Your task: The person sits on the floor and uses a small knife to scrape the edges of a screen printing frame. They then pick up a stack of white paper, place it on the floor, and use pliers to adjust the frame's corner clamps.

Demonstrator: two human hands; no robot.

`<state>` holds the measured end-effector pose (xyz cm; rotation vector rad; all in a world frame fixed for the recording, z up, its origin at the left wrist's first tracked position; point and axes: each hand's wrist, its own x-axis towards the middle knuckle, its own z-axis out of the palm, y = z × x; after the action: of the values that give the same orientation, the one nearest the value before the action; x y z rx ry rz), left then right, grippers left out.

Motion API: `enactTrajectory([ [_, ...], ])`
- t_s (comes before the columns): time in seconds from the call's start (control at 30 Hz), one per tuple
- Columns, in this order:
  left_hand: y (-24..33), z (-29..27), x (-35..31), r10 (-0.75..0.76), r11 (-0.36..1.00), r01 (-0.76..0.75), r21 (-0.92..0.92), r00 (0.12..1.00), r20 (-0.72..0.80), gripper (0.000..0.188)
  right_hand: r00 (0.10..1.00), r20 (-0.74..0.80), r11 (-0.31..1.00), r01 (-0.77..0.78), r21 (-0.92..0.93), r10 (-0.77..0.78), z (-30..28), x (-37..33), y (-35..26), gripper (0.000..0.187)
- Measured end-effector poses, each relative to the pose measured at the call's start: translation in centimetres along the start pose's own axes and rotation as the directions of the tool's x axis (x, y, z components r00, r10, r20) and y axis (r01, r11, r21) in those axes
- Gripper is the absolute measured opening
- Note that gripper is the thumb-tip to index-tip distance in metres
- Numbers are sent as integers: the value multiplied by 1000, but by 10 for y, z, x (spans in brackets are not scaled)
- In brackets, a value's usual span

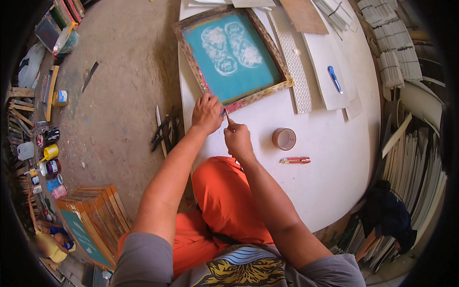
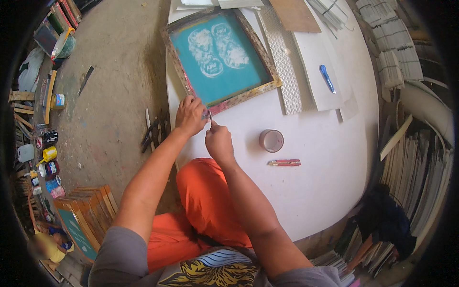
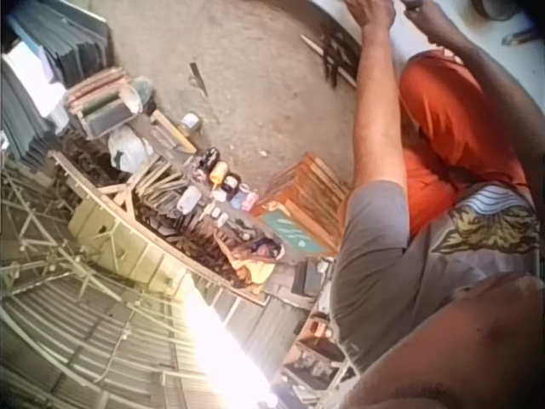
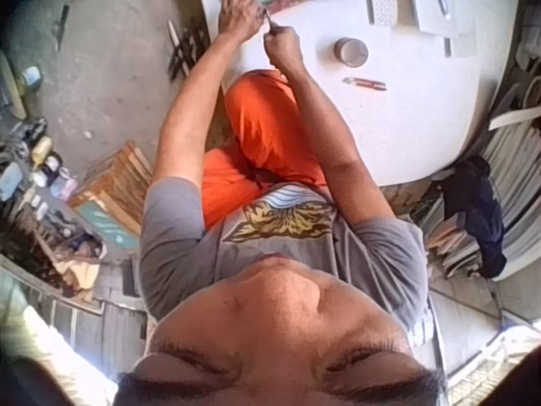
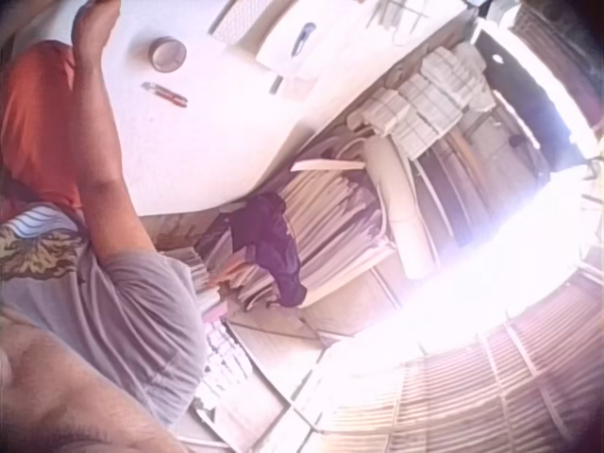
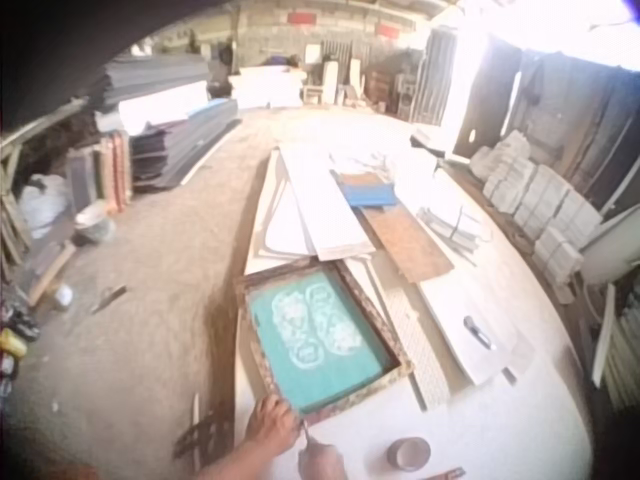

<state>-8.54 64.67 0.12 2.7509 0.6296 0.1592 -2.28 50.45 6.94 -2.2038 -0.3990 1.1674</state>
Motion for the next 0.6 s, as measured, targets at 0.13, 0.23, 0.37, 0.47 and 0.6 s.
enactTrajectory([
  [0.13,-2,-2,-1,-9,999,7,-46,1000,-29,36,985,-59,903,124,-411,-162,-8,-7,-9,49],
  [0.23,-3,-4,-1,-7,998,5,-56,1000,-29,37,986,-3,828,136,-543,-164,-11,-7,-6,54],
  [0.37,-2,-2,-3,-9,997,7,-72,999,-36,37,986,-9,811,133,-570,-169,-10,-9,-12,58],
  [0.47,-2,-3,-2,-7,997,3,-80,999,-40,37,988,-10,815,123,-566,-156,-11,-9,-11,56],
  [0.6,-3,-1,-3,-10,996,6,-88,999,-46,36,988,-18,826,119,-551,-154,-9,-11,-5,54],
])
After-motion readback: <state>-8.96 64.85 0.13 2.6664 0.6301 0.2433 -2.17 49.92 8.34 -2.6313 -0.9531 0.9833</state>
